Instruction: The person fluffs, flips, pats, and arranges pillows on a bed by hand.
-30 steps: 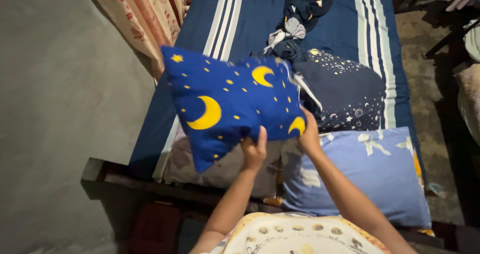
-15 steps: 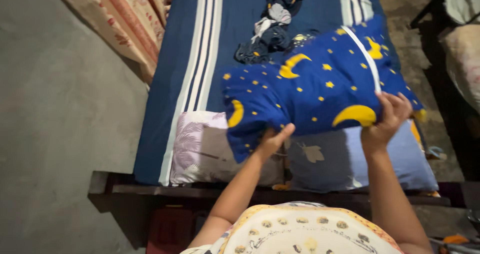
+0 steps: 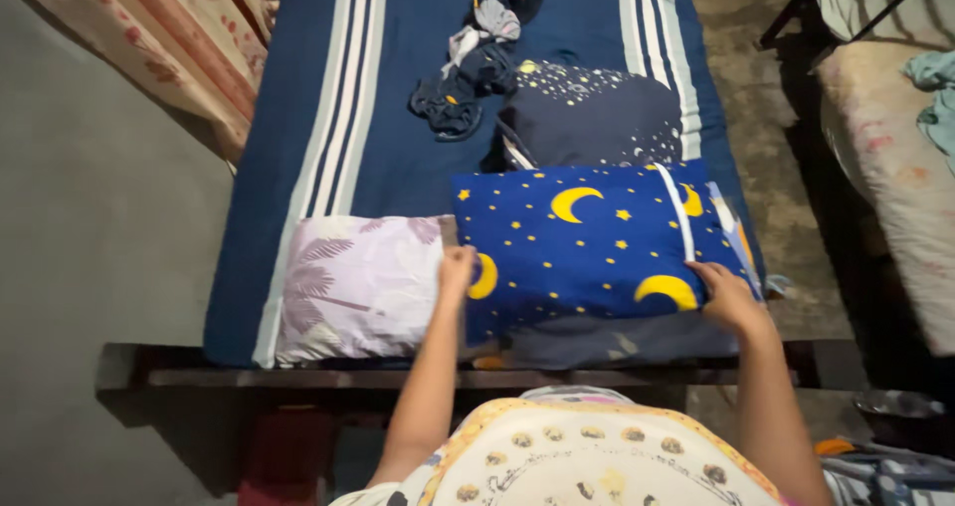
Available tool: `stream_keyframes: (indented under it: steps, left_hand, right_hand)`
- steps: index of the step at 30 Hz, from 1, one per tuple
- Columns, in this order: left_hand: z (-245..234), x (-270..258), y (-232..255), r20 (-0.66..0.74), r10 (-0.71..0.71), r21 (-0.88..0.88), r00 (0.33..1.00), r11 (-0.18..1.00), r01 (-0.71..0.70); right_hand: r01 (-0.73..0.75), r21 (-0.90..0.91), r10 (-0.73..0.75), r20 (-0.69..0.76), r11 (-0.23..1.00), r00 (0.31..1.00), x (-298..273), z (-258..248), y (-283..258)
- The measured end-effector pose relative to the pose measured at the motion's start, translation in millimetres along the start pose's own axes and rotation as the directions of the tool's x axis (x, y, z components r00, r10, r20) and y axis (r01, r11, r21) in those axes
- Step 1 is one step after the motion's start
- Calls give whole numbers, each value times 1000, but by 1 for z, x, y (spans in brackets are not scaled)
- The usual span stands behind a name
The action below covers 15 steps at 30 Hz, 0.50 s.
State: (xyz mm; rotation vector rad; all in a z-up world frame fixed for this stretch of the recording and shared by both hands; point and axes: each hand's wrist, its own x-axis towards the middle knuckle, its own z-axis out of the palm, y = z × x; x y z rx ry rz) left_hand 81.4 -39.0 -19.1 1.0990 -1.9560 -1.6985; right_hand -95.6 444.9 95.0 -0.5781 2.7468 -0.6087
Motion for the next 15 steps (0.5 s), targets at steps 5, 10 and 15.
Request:
stream_keyframes:
  steps: [5,10,15]
  left_hand:
    - [7,-19,-14,4,-49,-33,999,998,49]
    - [42,-47,12,-120,-122,54,985,990,129]
    - [62,-67,57,235,-155,3,960,987,158]
  right_hand:
    - [-194,209,91,422,958,902,44,-27,45]
    - [138,258,-58,-294,956,954,85,0,68]
    - [-258,532,286,31,807,958,86,13,85]
